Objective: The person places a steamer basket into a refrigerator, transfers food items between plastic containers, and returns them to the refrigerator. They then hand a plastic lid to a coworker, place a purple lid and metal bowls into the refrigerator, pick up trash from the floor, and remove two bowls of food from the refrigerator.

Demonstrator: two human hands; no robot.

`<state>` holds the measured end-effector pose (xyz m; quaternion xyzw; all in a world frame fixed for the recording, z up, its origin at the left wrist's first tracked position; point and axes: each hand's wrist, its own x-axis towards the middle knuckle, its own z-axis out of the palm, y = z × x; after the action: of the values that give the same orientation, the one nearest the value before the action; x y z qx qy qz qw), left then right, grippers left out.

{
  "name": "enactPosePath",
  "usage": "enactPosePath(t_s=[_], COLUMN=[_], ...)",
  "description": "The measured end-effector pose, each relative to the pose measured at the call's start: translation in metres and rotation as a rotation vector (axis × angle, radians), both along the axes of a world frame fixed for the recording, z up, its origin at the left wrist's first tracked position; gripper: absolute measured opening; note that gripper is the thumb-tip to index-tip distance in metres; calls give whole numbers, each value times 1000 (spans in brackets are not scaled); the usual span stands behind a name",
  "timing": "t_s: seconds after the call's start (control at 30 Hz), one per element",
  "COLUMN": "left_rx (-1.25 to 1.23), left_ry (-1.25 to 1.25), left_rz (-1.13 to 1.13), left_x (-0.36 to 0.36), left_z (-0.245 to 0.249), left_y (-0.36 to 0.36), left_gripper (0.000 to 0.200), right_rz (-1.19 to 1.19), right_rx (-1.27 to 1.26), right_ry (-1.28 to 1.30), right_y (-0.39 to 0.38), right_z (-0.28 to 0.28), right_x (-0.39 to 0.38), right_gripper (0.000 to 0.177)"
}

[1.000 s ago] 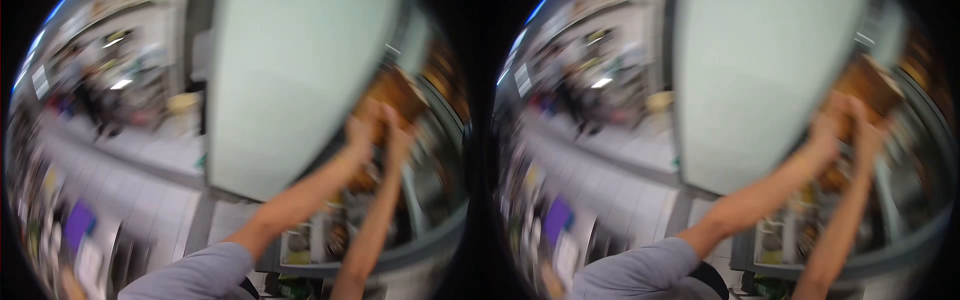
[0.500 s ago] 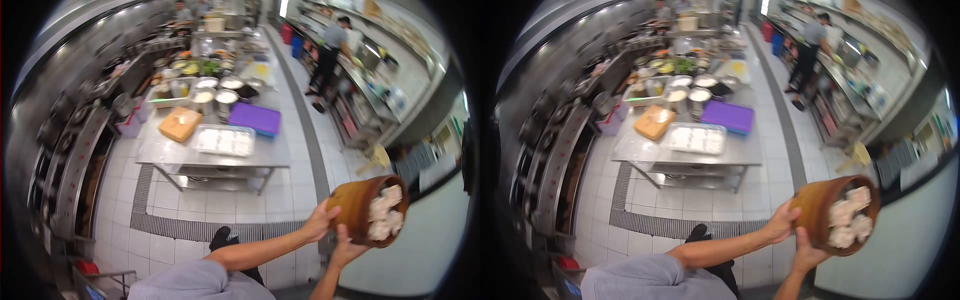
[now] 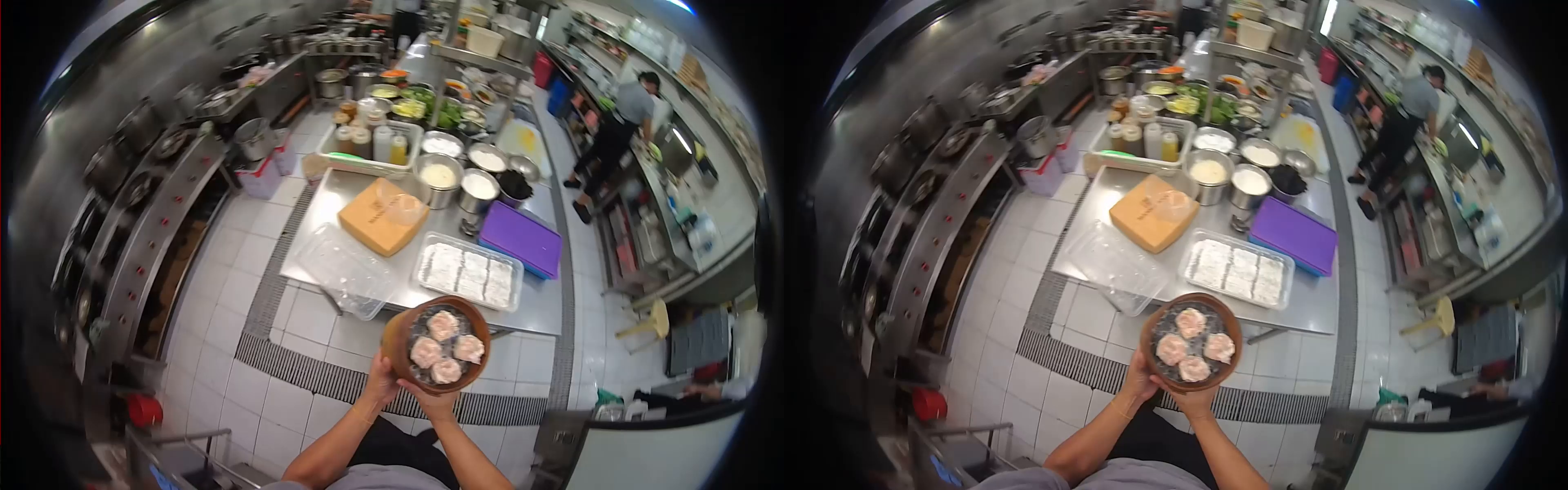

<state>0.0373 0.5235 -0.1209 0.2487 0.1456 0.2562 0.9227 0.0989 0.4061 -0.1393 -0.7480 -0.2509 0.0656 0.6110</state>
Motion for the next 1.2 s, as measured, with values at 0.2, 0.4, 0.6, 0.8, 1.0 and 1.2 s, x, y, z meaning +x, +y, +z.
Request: enactPosePath(t_s=[0.2,0.4,0.6,0.8,1.0,1.2], left_rx=[-65,-315,-359,-430,-218,335], left_ry=[-33,-135,120,43,272,749], left_rz=[-219,-435,-256,-141,-225,-590], left_x=[42,136,250,283,295,309], left_z=[-20,-43,-113,-111,-90,-127], left_y=[-15,-120,-215,-227,-220,-196], left_gripper=[92,82,57,58,73,92], right_rz=[-67,-244,-253,-69,61,179], right_rx=[-36,62,-135,-170,-283,-163], right_ry=[39,61,-22,-34,-9,-5], right_y=[-36,-139,-221,-241,-234,-184], right_z=[-9,0,-39,-72,-65,-7], right_x=[29,107,223,300,346,350], right_gripper=[127,115,95,98,101,89])
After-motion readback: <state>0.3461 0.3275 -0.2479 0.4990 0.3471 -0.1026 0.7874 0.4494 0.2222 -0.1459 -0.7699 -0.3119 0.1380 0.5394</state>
